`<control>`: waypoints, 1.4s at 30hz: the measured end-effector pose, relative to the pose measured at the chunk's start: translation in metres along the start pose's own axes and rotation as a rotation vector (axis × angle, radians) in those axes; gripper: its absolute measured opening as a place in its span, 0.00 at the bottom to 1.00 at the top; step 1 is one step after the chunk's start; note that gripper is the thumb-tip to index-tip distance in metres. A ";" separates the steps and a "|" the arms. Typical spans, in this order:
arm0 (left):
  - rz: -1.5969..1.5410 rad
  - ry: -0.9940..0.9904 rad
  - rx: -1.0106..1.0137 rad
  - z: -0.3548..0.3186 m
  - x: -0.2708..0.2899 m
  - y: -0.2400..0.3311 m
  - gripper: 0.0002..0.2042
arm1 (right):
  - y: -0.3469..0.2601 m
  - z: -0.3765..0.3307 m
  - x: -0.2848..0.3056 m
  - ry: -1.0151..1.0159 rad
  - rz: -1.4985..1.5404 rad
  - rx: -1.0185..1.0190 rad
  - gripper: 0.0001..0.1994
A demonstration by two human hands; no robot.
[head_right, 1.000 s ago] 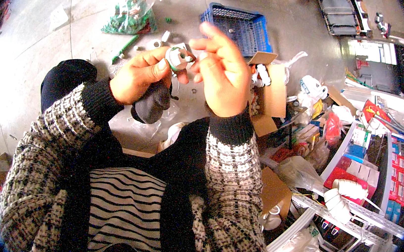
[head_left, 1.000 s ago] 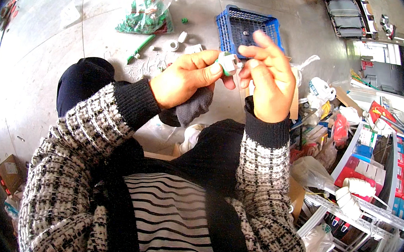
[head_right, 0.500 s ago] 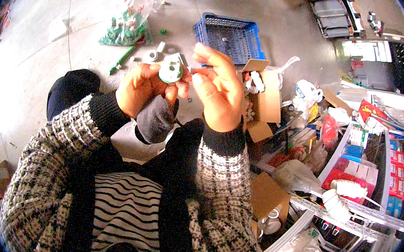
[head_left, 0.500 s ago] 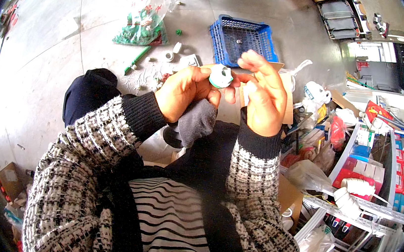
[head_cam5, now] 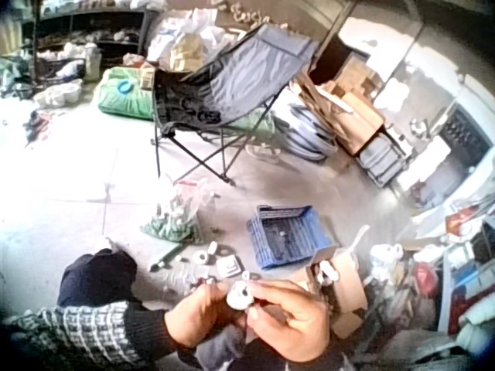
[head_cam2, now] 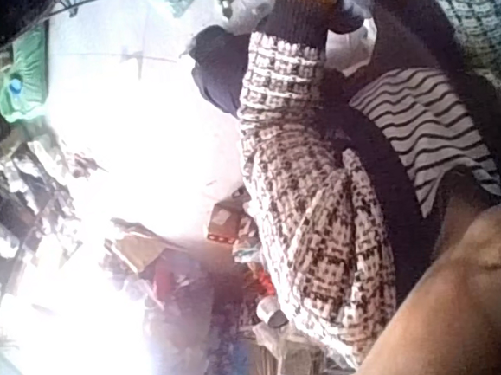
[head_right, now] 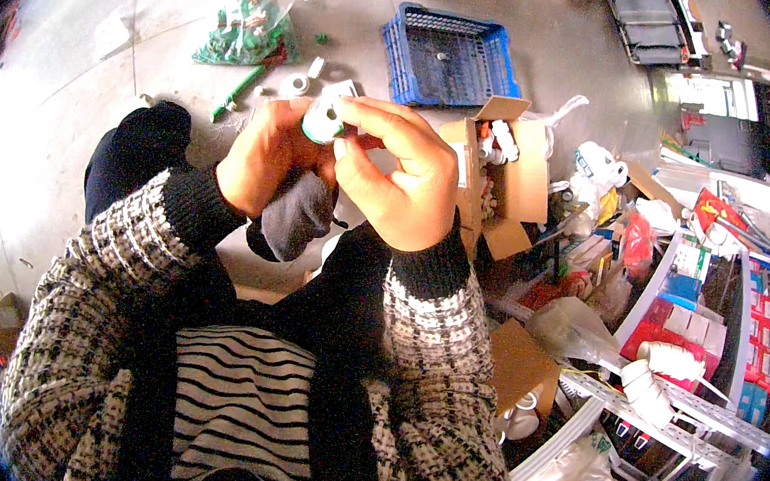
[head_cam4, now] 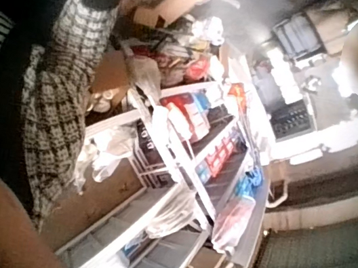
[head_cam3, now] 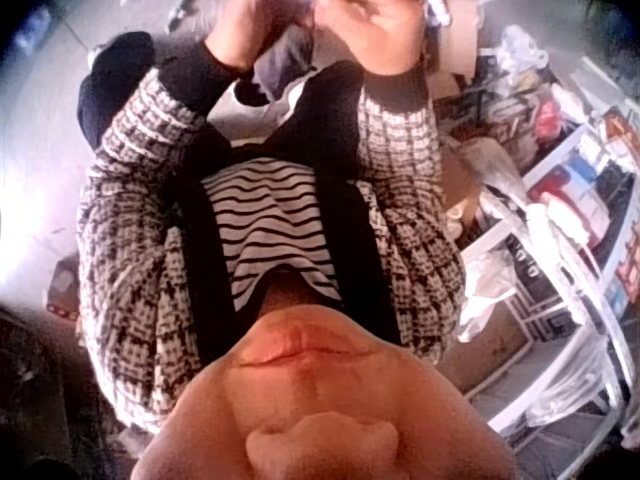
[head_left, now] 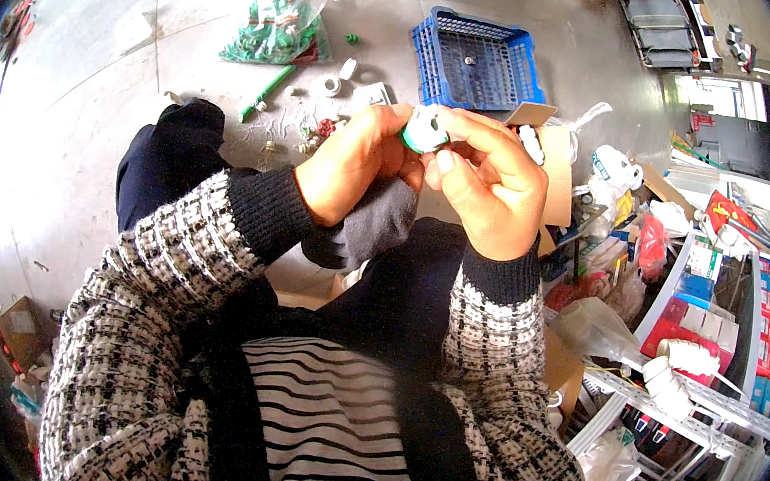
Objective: The person sits on the floor and assembles small green and white plastic components. They pick up a green piece, attach a white ring, and wipe the assembly with a grey cloth. The person repeats this process with multiple similar parts, handling them one at a time.
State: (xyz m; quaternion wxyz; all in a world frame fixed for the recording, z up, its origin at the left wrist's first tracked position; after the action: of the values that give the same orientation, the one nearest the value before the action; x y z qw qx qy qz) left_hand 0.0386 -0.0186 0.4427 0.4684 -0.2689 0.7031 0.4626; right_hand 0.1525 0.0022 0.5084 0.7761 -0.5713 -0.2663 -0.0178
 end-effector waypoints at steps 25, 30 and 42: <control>0.098 -0.148 -0.068 0.004 0.000 -0.005 0.25 | -0.003 0.003 -0.002 -0.032 0.121 0.095 0.06; 0.121 -0.060 -0.136 0.007 0.004 -0.011 0.25 | 0.001 0.004 -0.004 -0.023 0.119 0.085 0.06; 0.290 -0.020 -0.216 0.008 0.009 -0.012 0.26 | 0.008 0.005 -0.003 -0.015 0.149 0.013 0.05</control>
State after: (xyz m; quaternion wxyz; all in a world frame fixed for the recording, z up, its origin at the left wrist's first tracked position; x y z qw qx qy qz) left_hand 0.0481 -0.0160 0.4283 0.3723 -0.2087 0.6759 0.6008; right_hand 0.1501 0.0088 0.5014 0.7770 -0.5847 -0.2289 0.0459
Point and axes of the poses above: each hand's wrist, its own z-axis towards the middle knuckle, its own x-axis out of the back of the hand, y = z × x, the point moved 3 cm from there along z, towards the middle knuckle, and after that the axes turned 4 degrees about -z, right-handed, at the moved point
